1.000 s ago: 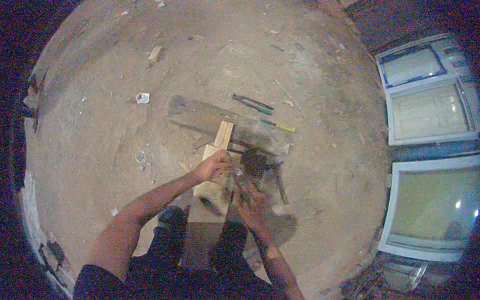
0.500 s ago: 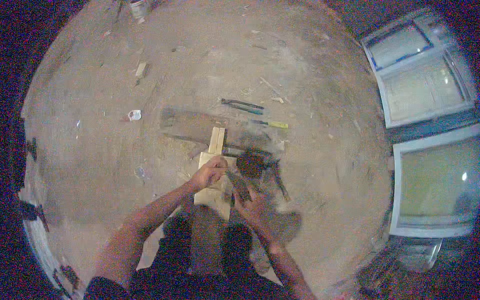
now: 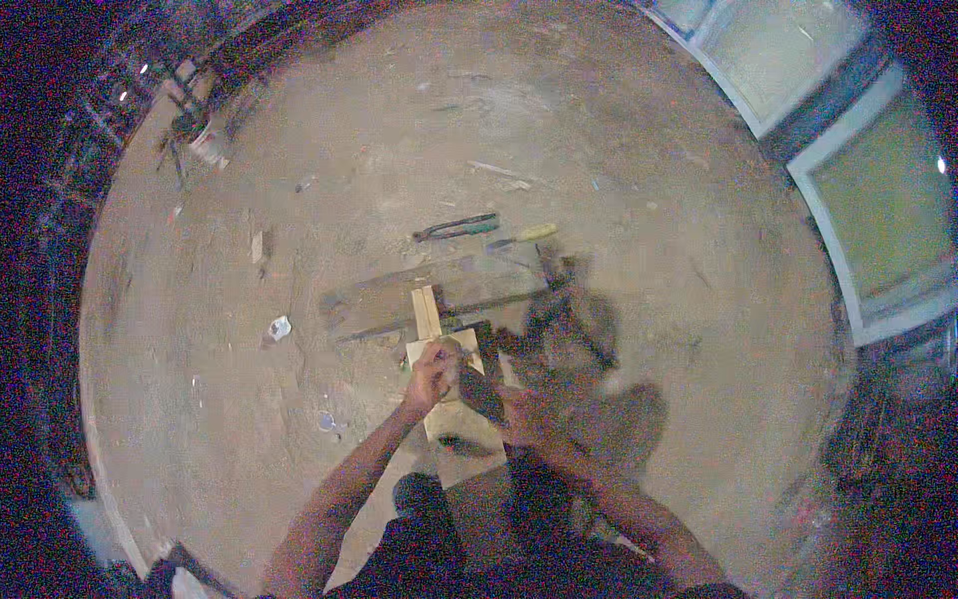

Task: The person shapes a piece of wood by striking it with the back of an axe to drive a nail into it.

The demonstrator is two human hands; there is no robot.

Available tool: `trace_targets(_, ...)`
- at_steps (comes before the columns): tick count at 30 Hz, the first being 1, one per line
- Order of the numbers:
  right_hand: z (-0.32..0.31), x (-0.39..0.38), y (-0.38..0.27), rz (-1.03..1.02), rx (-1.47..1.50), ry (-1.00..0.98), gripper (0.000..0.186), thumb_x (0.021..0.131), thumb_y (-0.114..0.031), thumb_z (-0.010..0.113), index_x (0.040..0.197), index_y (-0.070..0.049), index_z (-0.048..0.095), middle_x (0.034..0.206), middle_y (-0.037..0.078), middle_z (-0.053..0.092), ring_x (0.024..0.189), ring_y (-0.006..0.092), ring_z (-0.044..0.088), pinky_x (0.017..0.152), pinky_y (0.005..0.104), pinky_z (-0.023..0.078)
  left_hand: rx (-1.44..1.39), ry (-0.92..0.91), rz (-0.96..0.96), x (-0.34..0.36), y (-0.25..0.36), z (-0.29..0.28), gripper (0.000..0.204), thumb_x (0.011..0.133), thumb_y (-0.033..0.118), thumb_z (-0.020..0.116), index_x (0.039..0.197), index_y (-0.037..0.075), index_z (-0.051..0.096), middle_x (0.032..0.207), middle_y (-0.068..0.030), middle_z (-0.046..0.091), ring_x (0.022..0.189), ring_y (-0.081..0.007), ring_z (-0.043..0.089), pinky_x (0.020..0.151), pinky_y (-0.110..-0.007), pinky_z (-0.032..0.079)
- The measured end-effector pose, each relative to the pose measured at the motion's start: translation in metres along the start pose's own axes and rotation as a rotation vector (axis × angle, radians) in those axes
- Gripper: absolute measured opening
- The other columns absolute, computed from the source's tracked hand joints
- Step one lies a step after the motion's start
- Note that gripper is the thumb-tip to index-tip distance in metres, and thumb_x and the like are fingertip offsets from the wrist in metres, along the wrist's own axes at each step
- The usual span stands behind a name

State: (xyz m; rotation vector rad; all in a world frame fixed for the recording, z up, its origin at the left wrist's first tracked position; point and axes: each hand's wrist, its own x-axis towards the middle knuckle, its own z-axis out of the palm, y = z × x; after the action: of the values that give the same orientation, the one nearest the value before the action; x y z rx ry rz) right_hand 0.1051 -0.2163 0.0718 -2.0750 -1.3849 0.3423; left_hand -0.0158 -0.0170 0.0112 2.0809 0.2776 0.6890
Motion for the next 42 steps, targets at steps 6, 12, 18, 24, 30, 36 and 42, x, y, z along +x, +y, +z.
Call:
trace_targets(6, -0.01, 0.016, -0.002, 0.236, 0.001, -0.285, 0.04, 0.078, -0.031, 0.073, 0.107, -0.005, 0.064, 0.081, 0.022, 0.065, 0.08, 0.0407, 0.066, 0.068, 0.0492, 0.053, -0.012, 0.042, -0.078, -0.001, 0.004, 0.004, 0.022, 0.086, -0.005, 0.062, 0.106, -0.002, 0.071, 0.107, -0.0163, 0.063, 0.102, -0.0327, 0.062, 0.089, -0.037, 0.05)
trace_targets(12, -0.011, 0.015, -0.004, 0.226, 0.02, -0.217, 0.039, 0.078, -0.031, 0.074, 0.104, -0.004, 0.064, 0.076, 0.02, 0.066, 0.074, 0.0409, 0.066, 0.068, 0.0491, 0.053, 0.0, -0.032, -0.172, -0.001, 0.004, 0.006, 0.026, 0.081, -0.007, 0.06, 0.105, -0.004, 0.069, 0.107, -0.0169, 0.063, 0.104, -0.0331, 0.062, 0.091, -0.038, 0.05)
trace_targets(18, -0.023, 0.016, -0.014, 0.143, 0.079, -0.165, 0.041, 0.078, -0.033, 0.073, 0.106, -0.004, 0.065, 0.076, 0.02, 0.066, 0.073, 0.0407, 0.067, 0.067, 0.0498, 0.053, -0.061, -0.025, -0.24, -0.009, -0.006, 0.006, 0.029, 0.075, -0.011, 0.061, 0.102, -0.003, 0.068, 0.108, -0.0157, 0.063, 0.107, -0.0339, 0.062, 0.094, -0.039, 0.049)
trace_targets(24, -0.015, 0.022, -0.008, 0.191, 0.075, -0.263, 0.045, 0.074, -0.031, 0.077, 0.11, -0.006, 0.064, 0.078, 0.02, 0.067, 0.075, 0.0395, 0.068, 0.068, 0.0483, 0.054, -0.205, -0.04, -0.293, -0.011, -0.015, 0.007, 0.033, 0.072, -0.007, 0.066, 0.104, 0.001, 0.069, 0.109, -0.0143, 0.062, 0.108, -0.0316, 0.062, 0.095, -0.039, 0.049)
trace_targets(30, -0.029, 0.015, -0.02, 0.115, 0.148, -0.179, 0.042, 0.074, -0.029, 0.075, 0.106, -0.005, 0.064, 0.077, 0.02, 0.067, 0.075, 0.0395, 0.069, 0.066, 0.0486, 0.054, -0.301, 0.006, -0.39, -0.008, -0.007, 0.013, 0.027, 0.074, -0.009, 0.065, 0.101, -0.004, 0.067, 0.108, -0.013, 0.061, 0.106, -0.0284, 0.063, 0.094, -0.036, 0.049)
trace_targets(36, -0.012, 0.018, -0.006, 0.231, 0.058, -0.267, 0.047, 0.071, -0.029, 0.078, 0.109, -0.006, 0.062, 0.077, 0.02, 0.066, 0.078, 0.0401, 0.067, 0.068, 0.0478, 0.053, -0.104, -0.036, -0.306, -0.012, -0.015, 0.008, 0.038, 0.072, -0.012, 0.06, 0.108, -0.004, 0.068, 0.11, -0.0143, 0.06, 0.105, -0.0285, 0.063, 0.094, -0.036, 0.049)
trace_targets(42, -0.023, 0.013, -0.004, 0.175, 0.092, -0.212, 0.041, 0.071, -0.03, 0.079, 0.101, -0.006, 0.063, 0.075, 0.018, 0.065, 0.075, 0.0399, 0.067, 0.065, 0.0475, 0.053, 0.046, -0.066, -0.156, -0.006, -0.008, 0.004, 0.052, 0.063, -0.014, 0.054, 0.111, -0.002, 0.069, 0.111, -0.0168, 0.059, 0.109, -0.0351, 0.06, 0.096, -0.037, 0.048)
